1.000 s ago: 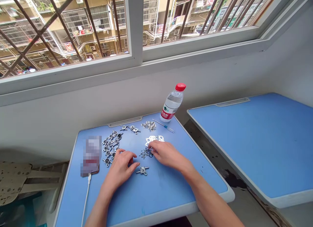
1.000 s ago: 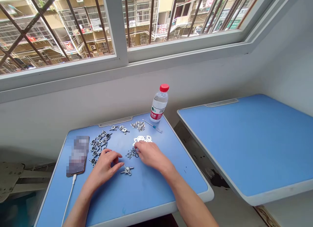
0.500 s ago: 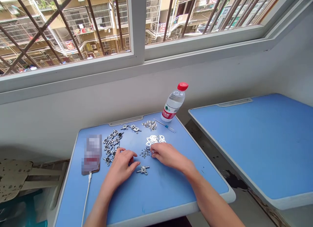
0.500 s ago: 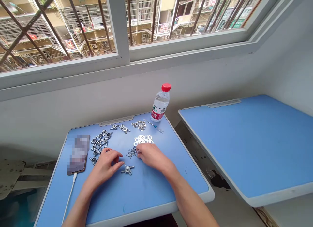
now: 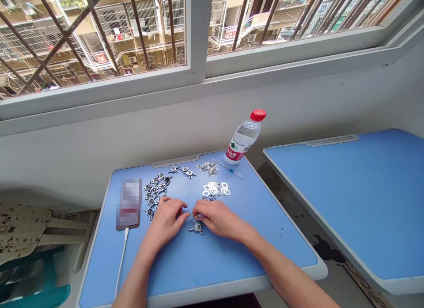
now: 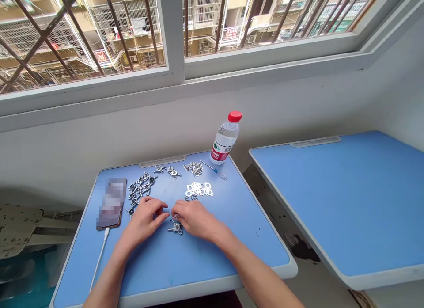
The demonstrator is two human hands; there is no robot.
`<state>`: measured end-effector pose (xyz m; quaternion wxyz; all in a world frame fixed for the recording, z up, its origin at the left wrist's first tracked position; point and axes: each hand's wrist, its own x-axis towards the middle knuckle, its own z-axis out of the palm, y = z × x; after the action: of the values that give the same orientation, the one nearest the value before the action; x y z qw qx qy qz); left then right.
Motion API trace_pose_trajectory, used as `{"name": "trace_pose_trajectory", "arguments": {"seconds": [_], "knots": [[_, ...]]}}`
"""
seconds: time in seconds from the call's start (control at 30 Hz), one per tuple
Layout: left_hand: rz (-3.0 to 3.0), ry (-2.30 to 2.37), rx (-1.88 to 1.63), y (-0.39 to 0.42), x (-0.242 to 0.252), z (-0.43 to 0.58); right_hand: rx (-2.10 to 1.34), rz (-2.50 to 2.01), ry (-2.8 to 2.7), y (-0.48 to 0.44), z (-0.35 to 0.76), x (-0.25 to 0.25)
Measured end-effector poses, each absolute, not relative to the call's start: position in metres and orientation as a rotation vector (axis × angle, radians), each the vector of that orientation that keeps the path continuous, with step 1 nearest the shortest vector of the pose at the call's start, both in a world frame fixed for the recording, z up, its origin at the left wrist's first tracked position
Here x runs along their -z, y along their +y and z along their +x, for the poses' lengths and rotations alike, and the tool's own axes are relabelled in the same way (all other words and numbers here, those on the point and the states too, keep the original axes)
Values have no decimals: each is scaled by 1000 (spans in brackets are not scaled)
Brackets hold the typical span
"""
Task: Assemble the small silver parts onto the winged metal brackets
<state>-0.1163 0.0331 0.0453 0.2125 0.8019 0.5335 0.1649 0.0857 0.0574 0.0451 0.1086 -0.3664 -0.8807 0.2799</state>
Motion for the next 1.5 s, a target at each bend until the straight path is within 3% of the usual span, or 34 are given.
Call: {"name": "trace_pose_trajectory", "arguments": {"seconds": [0.3,0.87,1.2,1.5], "knots": [[2184,1488,-435,32,-47,-117,-923,-953,-2682,61,102,-56],[2093,1404,-277,28,-61,-111,-941,-1145,-2689,58,96,-60],[2112,1326,-263,25,-61,-114,-1046,-917,-2653,59,103,-66],[2058,1137,-219,24,-62,-116,-972,-1103,-2677,59,101,-60]]}}
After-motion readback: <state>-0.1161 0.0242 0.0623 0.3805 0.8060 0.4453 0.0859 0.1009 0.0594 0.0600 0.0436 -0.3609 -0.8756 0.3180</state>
